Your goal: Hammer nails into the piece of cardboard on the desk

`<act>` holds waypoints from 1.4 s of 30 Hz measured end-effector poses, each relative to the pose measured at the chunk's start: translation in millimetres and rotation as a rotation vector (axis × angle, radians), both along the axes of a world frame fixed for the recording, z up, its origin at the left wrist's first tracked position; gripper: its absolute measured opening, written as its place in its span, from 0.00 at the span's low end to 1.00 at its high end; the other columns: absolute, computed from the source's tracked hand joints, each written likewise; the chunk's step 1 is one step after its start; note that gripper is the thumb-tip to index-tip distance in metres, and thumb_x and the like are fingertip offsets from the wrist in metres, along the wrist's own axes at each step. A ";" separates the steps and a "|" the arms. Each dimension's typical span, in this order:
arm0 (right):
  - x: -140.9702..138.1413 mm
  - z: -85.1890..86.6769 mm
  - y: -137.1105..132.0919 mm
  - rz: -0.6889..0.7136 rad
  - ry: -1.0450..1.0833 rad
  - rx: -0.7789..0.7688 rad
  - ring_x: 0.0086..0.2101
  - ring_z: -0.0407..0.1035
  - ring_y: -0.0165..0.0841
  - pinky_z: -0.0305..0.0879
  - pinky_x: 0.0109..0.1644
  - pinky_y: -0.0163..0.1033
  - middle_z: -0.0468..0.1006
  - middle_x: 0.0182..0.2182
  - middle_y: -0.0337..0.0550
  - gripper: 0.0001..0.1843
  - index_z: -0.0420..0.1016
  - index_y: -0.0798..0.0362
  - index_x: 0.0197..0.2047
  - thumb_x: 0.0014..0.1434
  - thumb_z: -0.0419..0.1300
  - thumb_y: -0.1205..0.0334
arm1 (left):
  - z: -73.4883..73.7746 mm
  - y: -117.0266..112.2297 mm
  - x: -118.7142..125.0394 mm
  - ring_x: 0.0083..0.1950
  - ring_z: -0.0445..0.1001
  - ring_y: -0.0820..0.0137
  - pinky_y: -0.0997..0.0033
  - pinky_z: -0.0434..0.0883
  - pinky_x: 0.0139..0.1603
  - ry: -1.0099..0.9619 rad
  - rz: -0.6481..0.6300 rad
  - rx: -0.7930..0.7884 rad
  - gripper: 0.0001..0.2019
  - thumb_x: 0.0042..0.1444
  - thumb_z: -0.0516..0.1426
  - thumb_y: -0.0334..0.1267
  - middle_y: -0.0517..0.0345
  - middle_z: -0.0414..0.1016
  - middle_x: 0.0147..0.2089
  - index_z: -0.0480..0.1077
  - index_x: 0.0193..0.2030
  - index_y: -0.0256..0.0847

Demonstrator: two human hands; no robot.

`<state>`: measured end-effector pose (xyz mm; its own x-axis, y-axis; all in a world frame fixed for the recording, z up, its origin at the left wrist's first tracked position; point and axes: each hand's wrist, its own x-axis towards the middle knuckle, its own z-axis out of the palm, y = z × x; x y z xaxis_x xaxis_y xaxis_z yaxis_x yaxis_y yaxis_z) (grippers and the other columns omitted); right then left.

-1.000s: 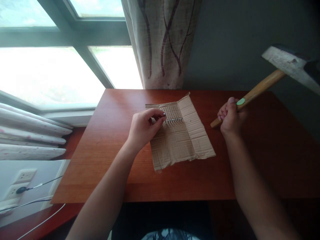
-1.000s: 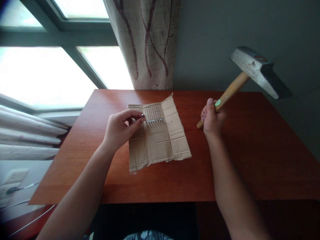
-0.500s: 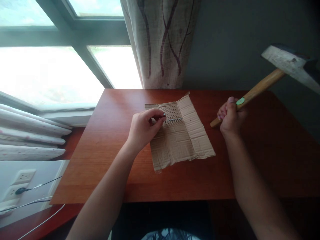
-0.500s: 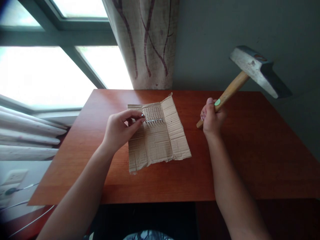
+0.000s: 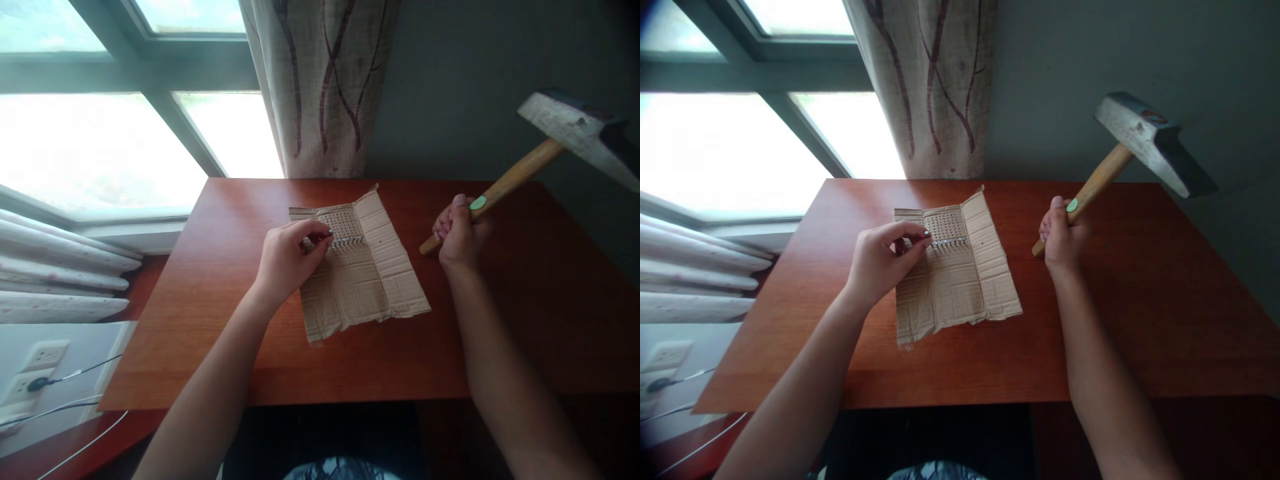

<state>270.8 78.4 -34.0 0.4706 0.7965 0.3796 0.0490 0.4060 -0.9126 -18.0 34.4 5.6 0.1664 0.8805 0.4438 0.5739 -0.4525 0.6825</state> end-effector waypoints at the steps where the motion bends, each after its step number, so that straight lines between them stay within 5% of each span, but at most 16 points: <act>1: -0.1 0.2 -0.1 0.001 0.000 -0.001 0.13 0.48 0.24 0.44 0.14 0.34 0.53 0.13 0.28 0.31 0.54 0.47 0.21 0.58 0.64 0.36 | -0.3 0.1 0.0 0.31 0.76 0.74 0.75 0.68 0.30 0.002 0.002 -0.002 0.03 0.55 0.62 0.32 0.60 0.80 0.31 0.78 0.36 0.40; 27: -2.4 2.1 -1.5 0.016 -0.061 -0.019 0.13 0.48 0.24 0.44 0.14 0.34 0.53 0.13 0.29 0.32 0.53 0.48 0.20 0.59 0.63 0.37 | -0.1 0.0 -0.2 0.29 0.74 0.74 0.74 0.68 0.31 0.018 0.024 -0.008 0.02 0.55 0.62 0.33 0.61 0.79 0.29 0.78 0.35 0.40; 36: 3.1 9.1 -11.3 0.219 -0.228 -0.163 0.16 0.52 0.25 0.46 0.17 0.34 0.58 0.16 0.31 0.29 0.59 0.49 0.22 0.58 0.65 0.37 | -1.5 0.2 -0.8 0.27 0.72 0.75 0.75 0.65 0.28 0.029 0.029 -0.009 0.02 0.55 0.62 0.35 0.62 0.76 0.27 0.77 0.34 0.41; 42: -2.4 34.5 -31.7 0.396 -0.489 -0.251 0.18 0.57 0.27 0.51 0.20 0.35 0.65 0.18 0.33 0.26 0.65 0.48 0.27 0.60 0.61 0.34 | -3.4 1.9 -0.8 0.28 0.72 0.74 0.75 0.64 0.26 0.019 0.032 -0.028 0.03 0.54 0.62 0.35 0.60 0.77 0.28 0.78 0.34 0.41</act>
